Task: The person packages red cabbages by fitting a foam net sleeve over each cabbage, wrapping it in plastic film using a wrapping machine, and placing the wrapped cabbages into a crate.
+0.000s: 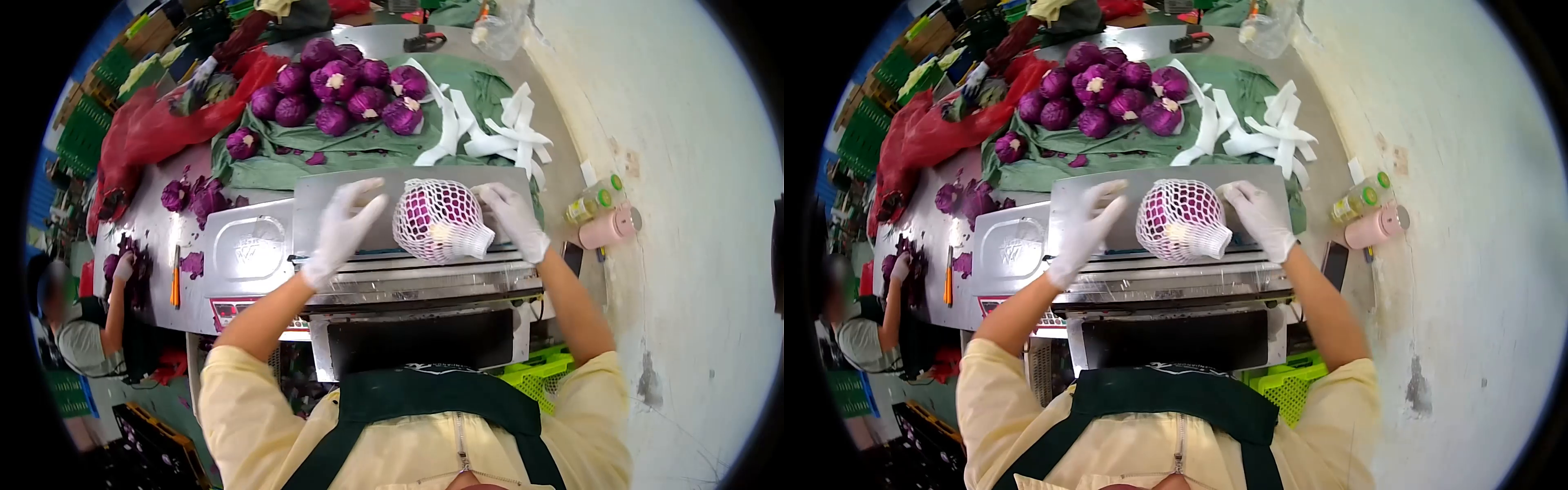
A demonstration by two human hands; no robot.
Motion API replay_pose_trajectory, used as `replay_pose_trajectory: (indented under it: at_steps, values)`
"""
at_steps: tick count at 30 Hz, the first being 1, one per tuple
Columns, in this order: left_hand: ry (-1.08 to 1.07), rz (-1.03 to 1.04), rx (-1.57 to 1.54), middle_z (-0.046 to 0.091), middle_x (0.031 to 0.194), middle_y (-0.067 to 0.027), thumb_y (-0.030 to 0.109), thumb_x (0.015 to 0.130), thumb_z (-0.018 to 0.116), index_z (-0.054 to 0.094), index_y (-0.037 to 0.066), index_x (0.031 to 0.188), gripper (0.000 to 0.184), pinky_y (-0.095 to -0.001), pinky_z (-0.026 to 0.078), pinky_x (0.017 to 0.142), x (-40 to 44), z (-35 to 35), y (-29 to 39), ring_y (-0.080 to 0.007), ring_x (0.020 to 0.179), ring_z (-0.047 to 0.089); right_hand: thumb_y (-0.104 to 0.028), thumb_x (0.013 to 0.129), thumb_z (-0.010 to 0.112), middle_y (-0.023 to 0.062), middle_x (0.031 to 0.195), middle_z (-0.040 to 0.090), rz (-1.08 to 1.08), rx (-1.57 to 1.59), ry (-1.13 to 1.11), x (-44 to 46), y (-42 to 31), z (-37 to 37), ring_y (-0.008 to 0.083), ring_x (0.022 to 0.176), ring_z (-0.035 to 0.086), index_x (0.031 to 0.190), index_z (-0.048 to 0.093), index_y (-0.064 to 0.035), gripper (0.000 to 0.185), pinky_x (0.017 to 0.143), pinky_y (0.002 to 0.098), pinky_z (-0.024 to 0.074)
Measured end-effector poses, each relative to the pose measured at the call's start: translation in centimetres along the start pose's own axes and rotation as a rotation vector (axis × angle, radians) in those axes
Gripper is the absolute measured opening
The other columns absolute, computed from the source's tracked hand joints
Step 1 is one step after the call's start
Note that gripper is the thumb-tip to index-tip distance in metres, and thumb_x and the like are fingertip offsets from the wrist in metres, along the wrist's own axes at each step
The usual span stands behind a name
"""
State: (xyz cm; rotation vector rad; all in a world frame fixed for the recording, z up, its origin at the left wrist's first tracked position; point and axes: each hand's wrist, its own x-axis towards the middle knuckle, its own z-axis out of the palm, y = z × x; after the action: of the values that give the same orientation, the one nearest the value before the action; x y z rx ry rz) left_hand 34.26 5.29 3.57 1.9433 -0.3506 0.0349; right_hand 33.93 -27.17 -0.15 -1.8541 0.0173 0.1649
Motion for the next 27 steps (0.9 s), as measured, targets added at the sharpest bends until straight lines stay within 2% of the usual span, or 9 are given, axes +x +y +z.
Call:
replay_pose_trajectory:
  at_steps: [4, 8, 12, 15, 18, 20, 23, 26, 27]
  values:
    - [-0.297, 0.559, 0.996, 0.061, 0.105, -0.0043, 0.025, 0.082, 0.066, 0.060, 0.021, 0.120, 0.038, -0.0368, 0.054, 0.063, -3.9, -8.6, -0.8, -0.0259, 0.075, 0.064, -0.022, 0.079, 0.070, 0.0051, 0.100, 0.062, -0.530, -1.141, -0.074, -7.3, -5.8, -5.6, 0.0205, 0.088, 0.060, 0.121, 0.058, -0.0108, 0.045, 0.077, 0.0337, 0.0478]
    - [-0.674, 0.459, 1.180, 0.059, 0.107, -0.0046, 0.021, 0.079, 0.067, 0.055, 0.022, 0.124, 0.046, -0.0366, 0.056, 0.060, -5.9, -9.6, 0.7, -0.0237, 0.076, 0.066, -0.028, 0.071, 0.074, 0.0040, 0.100, 0.058, -0.559, -1.494, -0.448, -10.1, -5.0, -7.1, 0.0229, 0.091, 0.060, 0.126, 0.056, -0.0241, 0.057, 0.073, 0.0375, 0.0489]
    - [-0.664, 0.776, 1.037, 0.053, 0.115, -0.0044, 0.016, 0.076, 0.065, 0.055, 0.022, 0.122, 0.047, -0.0362, 0.056, 0.062, -5.5, -3.6, 0.0, -0.0236, 0.080, 0.065, -0.026, 0.078, 0.068, 0.0045, 0.099, 0.058, -0.869, -1.380, -0.482, -9.2, -1.6, -4.8, 0.0225, 0.084, 0.062, 0.105, 0.062, -0.0228, 0.028, 0.065, 0.0358, 0.0508]
    - [-0.579, 0.817, 0.940, 0.057, 0.112, -0.0067, 0.014, 0.082, 0.063, 0.062, 0.018, 0.115, 0.033, -0.0339, 0.054, 0.063, -6.2, -1.7, -1.2, -0.0240, 0.082, 0.065, -0.018, 0.087, 0.058, 0.0077, 0.094, 0.059, -0.645, -0.816, -0.254, -10.8, -0.6, -3.4, 0.0239, 0.077, 0.062, 0.090, 0.062, -0.0125, 0.007, 0.062, 0.0333, 0.0505]
    - [-0.499, -0.253, 0.097, 0.068, 0.100, -0.0113, 0.012, 0.094, 0.055, 0.067, 0.001, 0.102, 0.018, -0.0274, 0.053, 0.067, -8.8, -2.6, 2.5, -0.0186, 0.079, 0.068, -0.012, 0.092, 0.052, 0.0062, 0.085, 0.063, 0.192, -0.240, -0.318, -14.6, -5.3, -3.8, 0.0152, 0.072, 0.064, 0.091, 0.059, -0.0052, 0.010, 0.062, 0.0288, 0.0501]
    - [-0.417, -0.292, -0.077, 0.070, 0.097, -0.0107, 0.016, 0.095, 0.055, 0.064, -0.004, 0.099, 0.021, -0.0273, 0.054, 0.071, -10.3, -4.1, 6.3, -0.0156, 0.077, 0.068, -0.008, 0.093, 0.052, 0.0048, 0.082, 0.064, 0.024, -0.260, -0.324, -16.0, -7.5, -5.3, 0.0109, 0.072, 0.064, 0.091, 0.058, -0.0030, 0.008, 0.063, 0.0270, 0.0509]
    - [-0.113, 0.135, -0.305, 0.071, 0.087, -0.0104, 0.023, 0.099, 0.051, 0.059, -0.002, 0.097, 0.027, -0.0333, 0.054, 0.078, -9.8, -5.4, 7.4, -0.0193, 0.080, 0.069, -0.005, 0.093, 0.051, 0.0064, 0.082, 0.065, 0.009, -0.091, -0.276, -15.3, -12.0, -6.1, 0.0120, 0.073, 0.065, 0.093, 0.058, -0.0032, 0.007, 0.063, 0.0255, 0.0513]
    - [-0.062, 0.326, -0.077, 0.060, 0.115, -0.0193, 0.028, 0.086, 0.066, 0.052, -0.002, 0.119, 0.047, -0.0381, 0.046, 0.095, -5.1, -5.4, 9.7, -0.0278, 0.112, 0.057, 0.000, 0.089, 0.052, 0.0110, 0.082, 0.065, -0.421, 0.130, 0.114, -9.6, -12.5, -6.9, 0.0184, 0.070, 0.066, 0.103, 0.058, -0.0041, 0.016, 0.065, 0.0250, 0.0527]
    - [-0.087, 0.385, 0.012, 0.053, 0.127, -0.0226, 0.031, 0.079, 0.073, 0.048, 0.000, 0.129, 0.064, -0.0395, 0.041, 0.102, -3.2, -5.0, 10.0, -0.0300, 0.123, 0.049, -0.002, 0.090, 0.051, 0.0131, 0.089, 0.064, -0.611, -0.192, 0.173, -6.5, -11.2, -6.9, 0.0214, 0.082, 0.065, 0.108, 0.057, -0.0041, 0.019, 0.071, 0.0283, 0.0520]
